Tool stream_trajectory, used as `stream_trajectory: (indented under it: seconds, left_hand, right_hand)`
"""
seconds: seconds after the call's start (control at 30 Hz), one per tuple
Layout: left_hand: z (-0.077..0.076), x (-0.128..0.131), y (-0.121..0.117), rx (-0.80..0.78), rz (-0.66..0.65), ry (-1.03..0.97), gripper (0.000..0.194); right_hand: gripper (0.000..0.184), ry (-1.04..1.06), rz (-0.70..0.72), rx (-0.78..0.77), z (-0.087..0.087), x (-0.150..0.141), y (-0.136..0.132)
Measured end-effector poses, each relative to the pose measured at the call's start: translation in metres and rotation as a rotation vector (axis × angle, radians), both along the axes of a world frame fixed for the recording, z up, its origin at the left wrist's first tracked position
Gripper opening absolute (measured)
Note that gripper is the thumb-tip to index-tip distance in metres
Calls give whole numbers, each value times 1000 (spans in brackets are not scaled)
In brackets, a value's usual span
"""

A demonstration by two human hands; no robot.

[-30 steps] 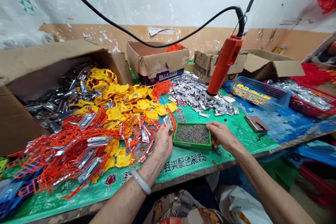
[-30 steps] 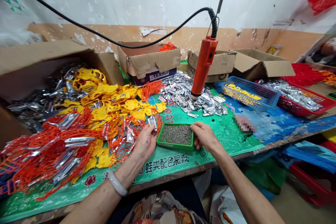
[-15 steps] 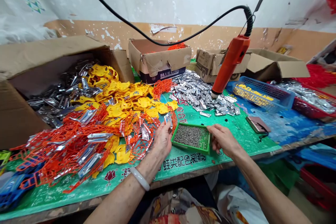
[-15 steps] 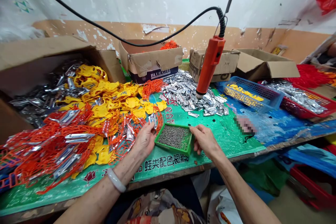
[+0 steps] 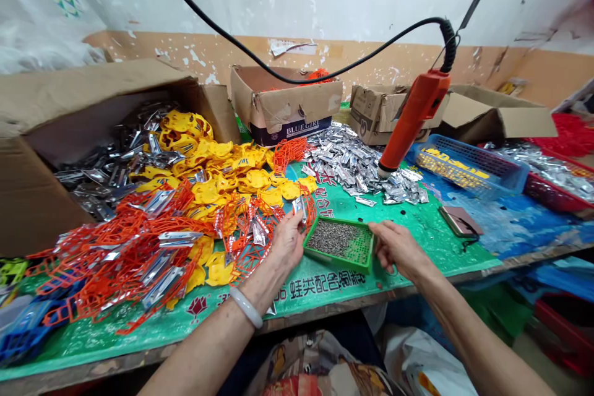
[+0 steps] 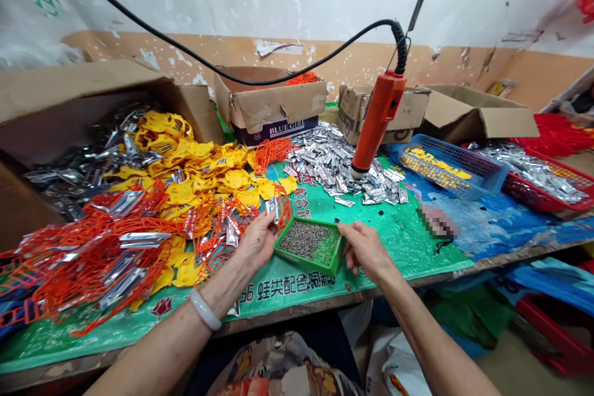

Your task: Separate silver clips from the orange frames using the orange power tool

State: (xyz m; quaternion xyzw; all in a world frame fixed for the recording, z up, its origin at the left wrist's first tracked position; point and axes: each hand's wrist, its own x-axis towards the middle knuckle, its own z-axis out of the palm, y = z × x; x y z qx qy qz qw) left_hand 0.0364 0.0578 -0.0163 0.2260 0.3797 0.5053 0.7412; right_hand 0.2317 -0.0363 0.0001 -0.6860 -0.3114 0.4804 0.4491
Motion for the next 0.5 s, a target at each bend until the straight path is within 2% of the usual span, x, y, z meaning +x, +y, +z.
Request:
stream_trajectory:
  seconds: [0.5]
  left_hand:
    - [0,5,10,60,-92,18,23]
  right_hand:
    - [30,129,-59,-43,-7,-1,-2]
